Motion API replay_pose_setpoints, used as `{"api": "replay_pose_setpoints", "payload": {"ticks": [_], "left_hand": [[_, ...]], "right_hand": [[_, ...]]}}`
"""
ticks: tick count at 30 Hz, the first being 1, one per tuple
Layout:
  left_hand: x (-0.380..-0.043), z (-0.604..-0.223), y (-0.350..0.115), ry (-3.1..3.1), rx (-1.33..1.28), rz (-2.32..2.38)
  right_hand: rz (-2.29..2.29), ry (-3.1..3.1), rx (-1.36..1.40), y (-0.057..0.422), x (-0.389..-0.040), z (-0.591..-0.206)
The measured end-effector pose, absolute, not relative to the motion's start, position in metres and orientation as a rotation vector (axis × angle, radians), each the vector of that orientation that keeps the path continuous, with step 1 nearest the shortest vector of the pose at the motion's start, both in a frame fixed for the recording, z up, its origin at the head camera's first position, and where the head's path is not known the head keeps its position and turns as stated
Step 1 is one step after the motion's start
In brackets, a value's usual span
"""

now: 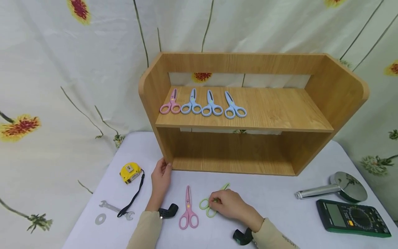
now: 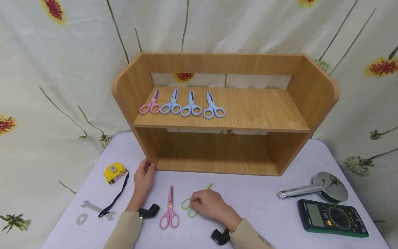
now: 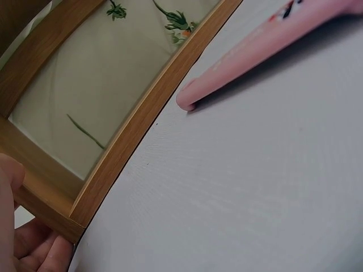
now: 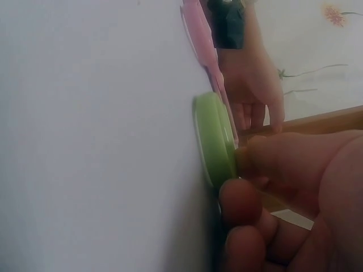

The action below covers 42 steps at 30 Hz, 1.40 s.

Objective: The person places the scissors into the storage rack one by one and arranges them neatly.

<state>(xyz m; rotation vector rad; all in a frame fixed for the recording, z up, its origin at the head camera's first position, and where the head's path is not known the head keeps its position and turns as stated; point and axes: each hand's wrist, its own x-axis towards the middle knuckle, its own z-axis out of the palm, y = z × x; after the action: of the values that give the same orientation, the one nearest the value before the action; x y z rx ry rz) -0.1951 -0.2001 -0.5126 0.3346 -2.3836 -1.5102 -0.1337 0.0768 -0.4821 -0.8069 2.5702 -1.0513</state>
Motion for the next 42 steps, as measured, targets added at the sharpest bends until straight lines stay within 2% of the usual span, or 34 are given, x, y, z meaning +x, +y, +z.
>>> {"api": "replay_pose_setpoints", "payload": {"ticks": [42], "left_hand": [[-0.1961,-0.5102,-0.2007,-2.381,0.318,-1.544]], "right_hand": [[-0.980,2.657,-0.805,0.0742,-0.1349,-0.4891]]}}
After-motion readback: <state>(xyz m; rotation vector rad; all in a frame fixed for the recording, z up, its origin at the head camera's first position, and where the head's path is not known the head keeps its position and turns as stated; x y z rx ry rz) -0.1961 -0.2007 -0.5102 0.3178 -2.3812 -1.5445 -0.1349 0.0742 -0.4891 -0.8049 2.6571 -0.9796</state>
